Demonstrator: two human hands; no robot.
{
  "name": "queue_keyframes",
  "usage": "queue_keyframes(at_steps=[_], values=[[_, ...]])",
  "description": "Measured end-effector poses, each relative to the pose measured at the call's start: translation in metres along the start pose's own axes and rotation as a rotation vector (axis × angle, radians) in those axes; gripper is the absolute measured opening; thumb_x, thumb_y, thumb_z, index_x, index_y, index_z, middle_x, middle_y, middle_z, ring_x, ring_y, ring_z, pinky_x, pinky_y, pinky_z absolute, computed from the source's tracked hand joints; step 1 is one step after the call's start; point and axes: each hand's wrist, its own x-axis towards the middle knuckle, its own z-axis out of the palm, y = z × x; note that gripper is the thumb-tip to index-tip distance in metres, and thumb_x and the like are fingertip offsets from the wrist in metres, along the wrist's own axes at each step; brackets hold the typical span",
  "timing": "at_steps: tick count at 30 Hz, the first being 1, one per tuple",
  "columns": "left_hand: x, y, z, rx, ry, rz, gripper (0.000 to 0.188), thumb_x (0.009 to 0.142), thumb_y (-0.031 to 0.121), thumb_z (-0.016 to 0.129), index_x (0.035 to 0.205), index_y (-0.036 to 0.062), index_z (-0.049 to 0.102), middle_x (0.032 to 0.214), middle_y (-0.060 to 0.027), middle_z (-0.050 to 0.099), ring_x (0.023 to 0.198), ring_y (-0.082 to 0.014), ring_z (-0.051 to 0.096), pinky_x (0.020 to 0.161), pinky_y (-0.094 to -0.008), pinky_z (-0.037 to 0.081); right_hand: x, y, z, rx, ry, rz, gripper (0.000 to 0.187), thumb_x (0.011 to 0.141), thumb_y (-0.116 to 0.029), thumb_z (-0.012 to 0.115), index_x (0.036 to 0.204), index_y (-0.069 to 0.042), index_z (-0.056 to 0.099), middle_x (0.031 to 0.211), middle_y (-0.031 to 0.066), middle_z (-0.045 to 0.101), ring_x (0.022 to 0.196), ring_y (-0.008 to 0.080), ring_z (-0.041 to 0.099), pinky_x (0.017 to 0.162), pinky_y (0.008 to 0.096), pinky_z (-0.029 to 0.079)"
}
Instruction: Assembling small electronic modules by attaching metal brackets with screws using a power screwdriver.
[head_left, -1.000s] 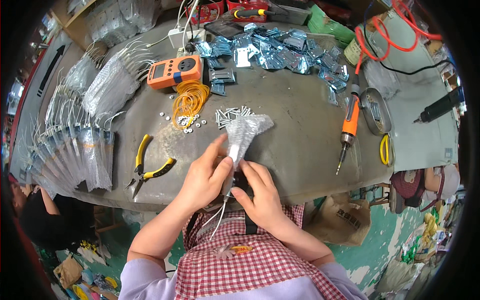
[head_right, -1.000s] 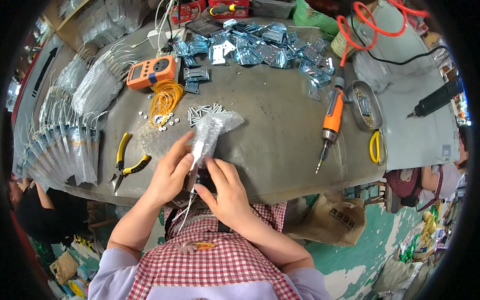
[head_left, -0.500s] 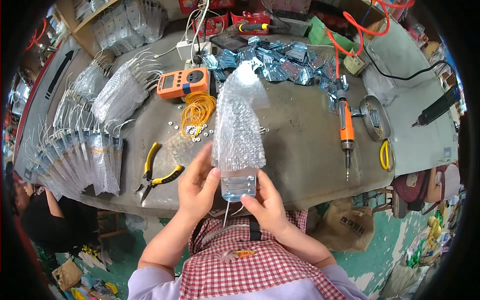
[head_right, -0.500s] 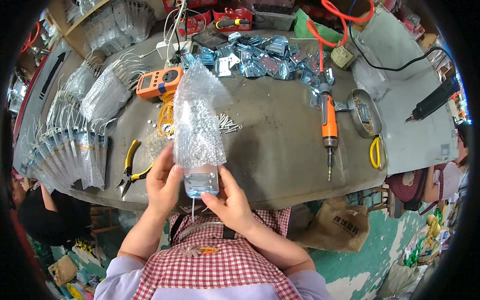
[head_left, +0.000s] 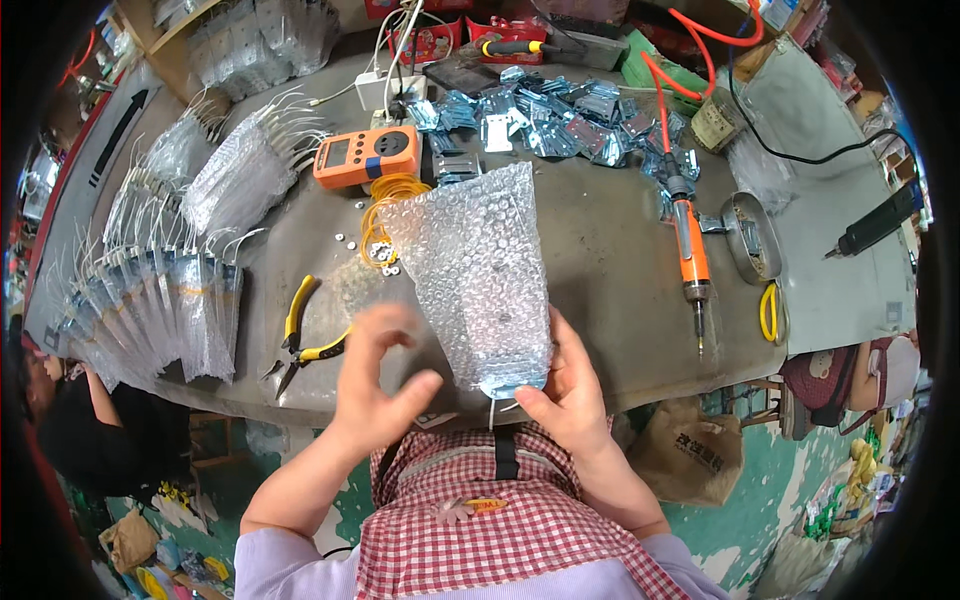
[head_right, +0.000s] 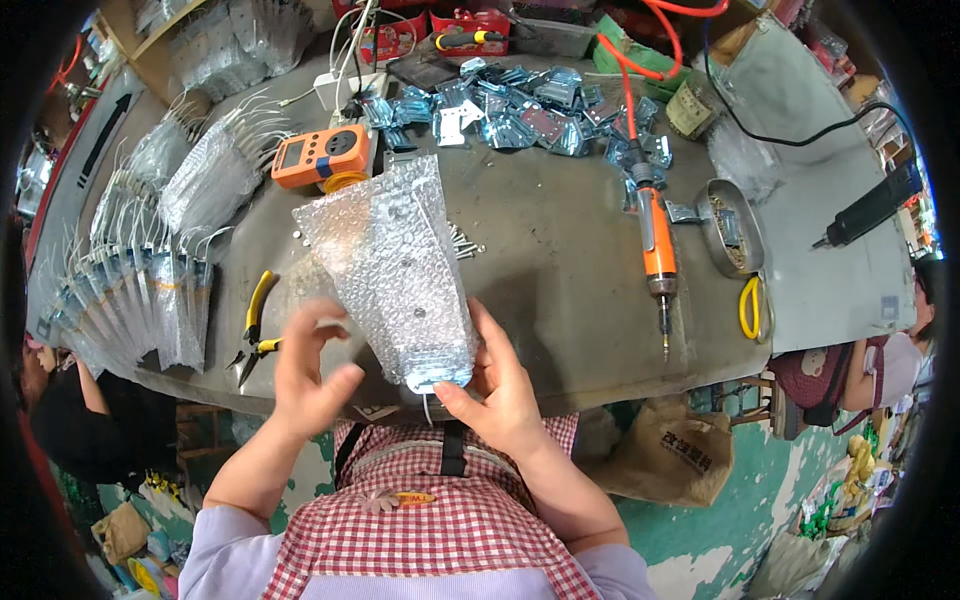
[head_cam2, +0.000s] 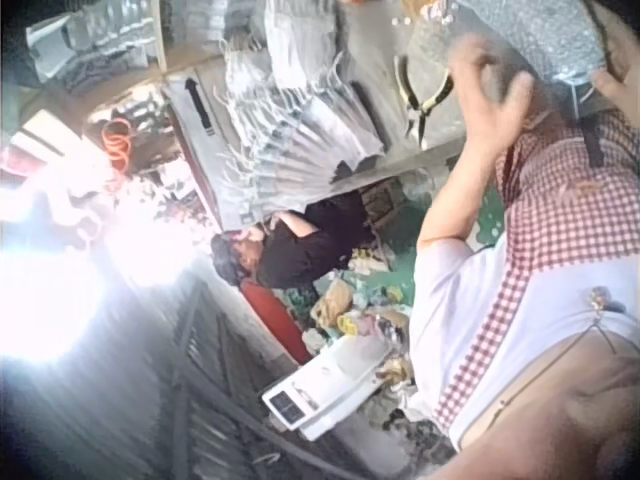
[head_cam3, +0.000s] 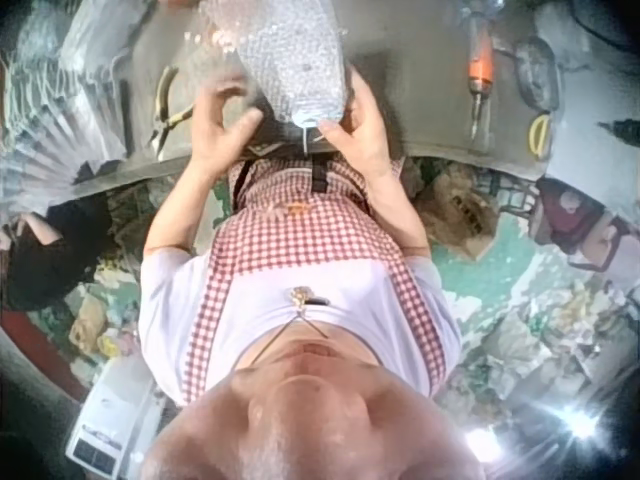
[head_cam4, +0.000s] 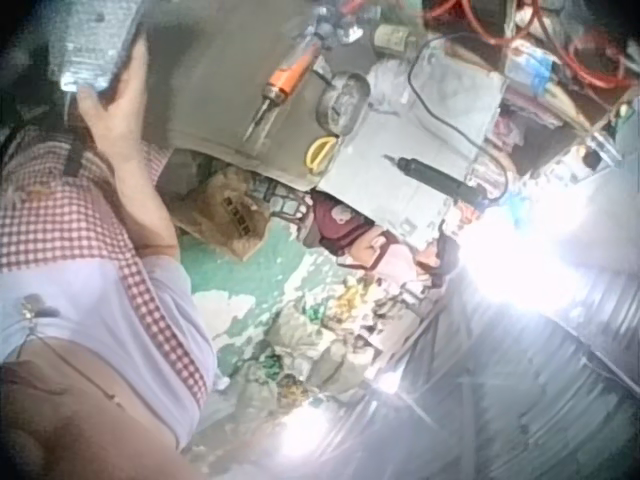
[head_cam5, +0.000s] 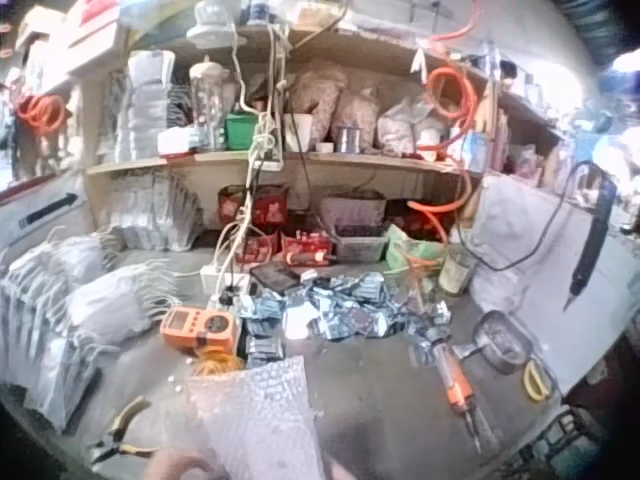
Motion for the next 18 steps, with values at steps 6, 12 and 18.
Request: queue_keyframes(at_steps=[6, 12, 18], values=[[0.022, 0.01, 0.036, -0.456, -0.28, -0.415, 0.052, 0.082, 0.022, 0.065, 0.125, 0.0018, 0.043, 0.12, -0.0151, 0.051, 0.114, -0.025, 0.048, 0.096, -0.0388, 0.038, 0.002, -0.004, 0.005, 0.068, 0.095, -0.095, 0.08, 0.078, -0.003, 0.063, 0.141, 0.002, 0.012, 0.125, 0.0152, 0.047, 0.113, 0.0212, 0.049, 0.097, 0.0341, 0.037], [0.028, -0.008, 0.042, 0.237, -0.382, 0.069, 0.036, 0.077, 0.015, 0.066, 0.109, 0.0047, 0.056, 0.108, -0.0161, 0.056, 0.104, -0.034, 0.052, 0.089, -0.0403, 0.043, -0.014, -0.019, -0.037, -0.491, 0.274, -0.015, 0.038, 0.086, -0.008, 0.057, 0.119, 0.005, 0.045, 0.113, 0.0118, 0.053, 0.104, 0.0169, 0.051, 0.087, 0.0312, 0.042], [0.074, -0.06, -0.02, 0.854, 0.036, 0.072, 0.011, 0.071, 0.006, 0.065, 0.08, 0.0029, 0.06, 0.081, -0.0123, 0.056, 0.081, -0.033, 0.055, 0.072, -0.0416, 0.045, -0.002, -0.045, -0.046, -1.539, 0.035, -0.202, 0.042, 0.074, -0.005, 0.063, 0.115, -0.01, 0.055, 0.094, 0.011, 0.054, 0.084, 0.0302, 0.054, 0.071, 0.0397, 0.046]])
